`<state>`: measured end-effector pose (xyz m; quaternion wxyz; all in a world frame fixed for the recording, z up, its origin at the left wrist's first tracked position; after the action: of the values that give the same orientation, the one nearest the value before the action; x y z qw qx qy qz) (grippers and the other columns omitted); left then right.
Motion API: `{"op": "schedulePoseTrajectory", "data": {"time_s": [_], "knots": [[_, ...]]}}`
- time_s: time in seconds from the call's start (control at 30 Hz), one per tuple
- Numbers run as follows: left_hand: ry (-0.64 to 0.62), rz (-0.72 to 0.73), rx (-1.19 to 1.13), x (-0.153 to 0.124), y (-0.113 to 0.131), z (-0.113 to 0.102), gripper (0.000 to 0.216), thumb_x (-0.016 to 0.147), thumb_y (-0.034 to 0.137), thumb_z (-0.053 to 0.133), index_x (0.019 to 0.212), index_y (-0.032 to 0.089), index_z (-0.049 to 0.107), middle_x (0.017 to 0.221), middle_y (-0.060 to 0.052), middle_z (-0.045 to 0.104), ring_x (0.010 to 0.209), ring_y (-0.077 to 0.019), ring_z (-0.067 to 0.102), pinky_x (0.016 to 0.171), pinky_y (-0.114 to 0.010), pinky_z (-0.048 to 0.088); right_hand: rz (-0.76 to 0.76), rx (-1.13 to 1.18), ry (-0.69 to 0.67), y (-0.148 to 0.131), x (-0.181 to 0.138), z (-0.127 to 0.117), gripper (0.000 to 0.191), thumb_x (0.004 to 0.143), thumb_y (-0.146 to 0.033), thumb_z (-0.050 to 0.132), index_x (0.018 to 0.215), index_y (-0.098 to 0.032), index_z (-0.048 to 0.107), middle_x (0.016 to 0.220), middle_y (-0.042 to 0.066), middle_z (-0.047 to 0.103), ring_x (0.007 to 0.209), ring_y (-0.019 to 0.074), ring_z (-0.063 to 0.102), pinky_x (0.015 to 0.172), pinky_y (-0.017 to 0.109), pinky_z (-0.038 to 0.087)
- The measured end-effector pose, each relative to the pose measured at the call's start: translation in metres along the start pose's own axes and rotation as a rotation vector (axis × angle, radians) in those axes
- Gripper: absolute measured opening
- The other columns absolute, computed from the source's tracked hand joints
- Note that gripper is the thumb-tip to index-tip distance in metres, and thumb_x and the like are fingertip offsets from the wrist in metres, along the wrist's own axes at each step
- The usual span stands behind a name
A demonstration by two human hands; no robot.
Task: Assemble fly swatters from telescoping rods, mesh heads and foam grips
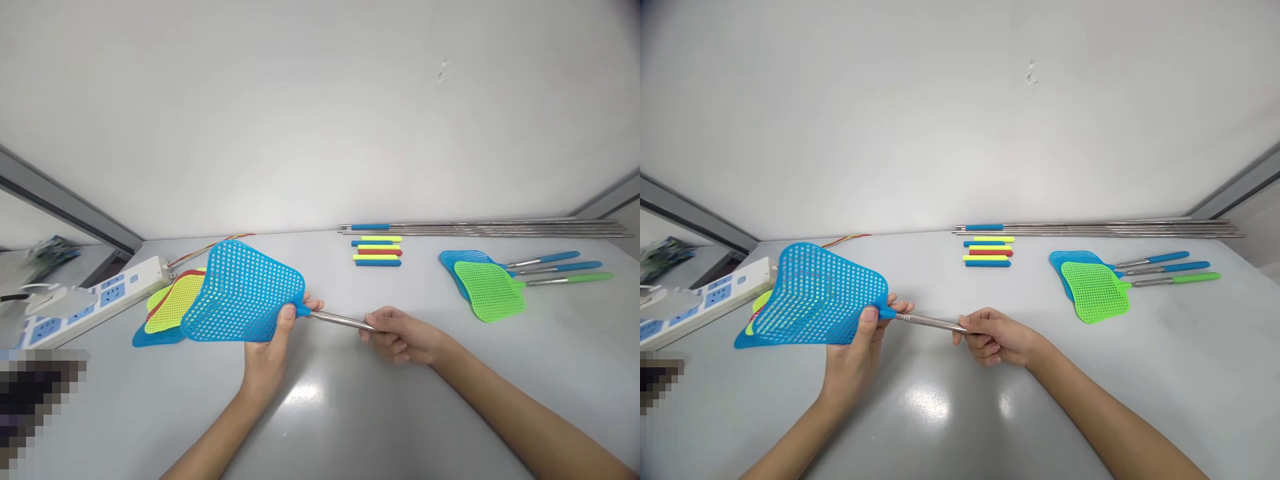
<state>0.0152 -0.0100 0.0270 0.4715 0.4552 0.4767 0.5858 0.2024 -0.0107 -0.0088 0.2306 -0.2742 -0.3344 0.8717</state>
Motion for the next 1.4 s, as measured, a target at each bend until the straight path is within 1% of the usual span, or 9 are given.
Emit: {"op": "schedulePoseTrajectory", "data": {"time_s": [0.23,0.43,0.63,0.9,1.03,1.13,1.23,1.3,1.4], "knots": [[0.007,-0.042,0.016,-0.002,-0.002,0.001,0.022,0.075,0.034,0.05,0.09,0.021,0.061,0.083,-0.001,0.067,0.088,-0.0183,0.058,0.093,-0.039,0.033,-0.004,0.021,-0.012,0.001,0.0,-0.001,0.027,0.08,-0.032,0.045,0.072,-0.009,0.057,0.043,-0.01,0.018,0.034,0.0014,0.014,0.029,0.014,0.015],[-0.028,-0.04,-0.01,-0.005,-0.006,0.0,0.022,0.076,0.033,0.05,0.09,0.022,0.06,0.085,-0.001,0.067,0.088,-0.0176,0.058,0.092,-0.039,0.035,0.014,0.053,-0.052,0.002,0.001,-0.003,0.027,0.081,-0.031,0.044,0.072,-0.009,0.057,0.042,-0.01,0.019,0.033,0.0013,0.013,0.028,0.014,0.014],[-0.004,-0.036,0.01,-0.007,-0.003,0.001,0.022,0.074,0.034,0.051,0.089,0.021,0.061,0.085,-0.001,0.067,0.089,-0.0188,0.058,0.093,-0.04,0.033,0.021,0.048,-0.058,0.002,0.001,-0.003,0.027,0.081,-0.031,0.044,0.072,-0.009,0.057,0.042,-0.01,0.018,0.034,0.0015,0.013,0.029,0.015,0.014],[0.031,-0.072,-0.128,0.004,0.007,0.005,0.022,0.075,0.031,0.051,0.088,0.015,0.058,0.079,-0.002,0.066,0.075,-0.0182,0.062,0.082,-0.037,0.043,-0.003,-0.002,-0.004,-0.001,0.003,0.008,0.029,0.08,-0.036,0.044,0.076,-0.01,0.057,0.046,-0.009,0.018,0.038,0.0026,0.014,0.034,0.016,0.018],[0.011,-0.054,-0.111,0.002,0.007,0.003,0.023,0.075,0.032,0.051,0.093,0.018,0.057,0.077,-0.001,0.066,0.07,-0.0156,0.06,0.075,-0.033,0.045,-0.012,-0.062,-0.006,0.0,0.003,0.012,0.032,0.08,-0.039,0.043,0.075,-0.011,0.057,0.047,-0.008,0.019,0.04,0.0035,0.018,0.038,0.019,0.023],[0.054,0.005,-0.038,0.0,0.008,0.0,0.018,0.074,0.03,0.051,0.086,0.019,0.06,0.075,0.0,0.064,0.069,-0.0131,0.057,0.07,-0.027,0.044,-0.055,-0.115,0.012,0.001,0.003,0.014,0.033,0.079,-0.04,0.044,0.076,-0.011,0.058,0.047,-0.008,0.022,0.04,0.004,0.021,0.041,0.019,0.026],[0.069,0.05,0.036,0.0,0.01,-0.001,0.018,0.076,0.032,0.049,0.08,0.019,0.061,0.072,0.0,0.061,0.07,-0.0132,0.054,0.069,-0.026,0.041,-0.095,-0.208,-0.001,0.004,0.003,0.018,0.033,0.079,-0.04,0.044,0.076,-0.011,0.059,0.046,-0.006,0.029,0.041,0.0048,0.028,0.044,0.021,0.03],[0.042,0.057,0.056,0.0,0.011,-0.001,0.022,0.078,0.034,0.044,0.077,0.019,0.059,0.068,0.0,0.058,0.068,-0.0135,0.052,0.069,-0.027,0.04,-0.086,-0.254,-0.03,0.01,0.005,0.023,0.033,0.078,-0.04,0.044,0.076,-0.01,0.058,0.046,-0.005,0.034,0.042,0.0054,0.033,0.045,0.021,0.032],[-0.014,0.027,0.042,-0.001,0.011,0.002,0.029,0.081,0.037,0.036,0.072,0.019,0.057,0.063,0.0,0.053,0.064,-0.0135,0.05,0.067,-0.026,0.038,-0.025,-0.229,-0.1,0.023,0.008,0.035,0.032,0.077,-0.042,0.045,0.073,-0.011,0.054,0.05,-0.004,0.041,0.041,0.005,0.036,0.043,0.019,0.03]]}}
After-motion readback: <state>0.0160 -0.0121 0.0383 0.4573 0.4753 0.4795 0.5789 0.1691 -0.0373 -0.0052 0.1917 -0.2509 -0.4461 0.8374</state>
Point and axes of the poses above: each hand's wrist, its own x-axis towards the middle knuckle, its own z-axis out of the palm, y = z × x, the point moved 3 cm from there along x, towards the middle knuckle
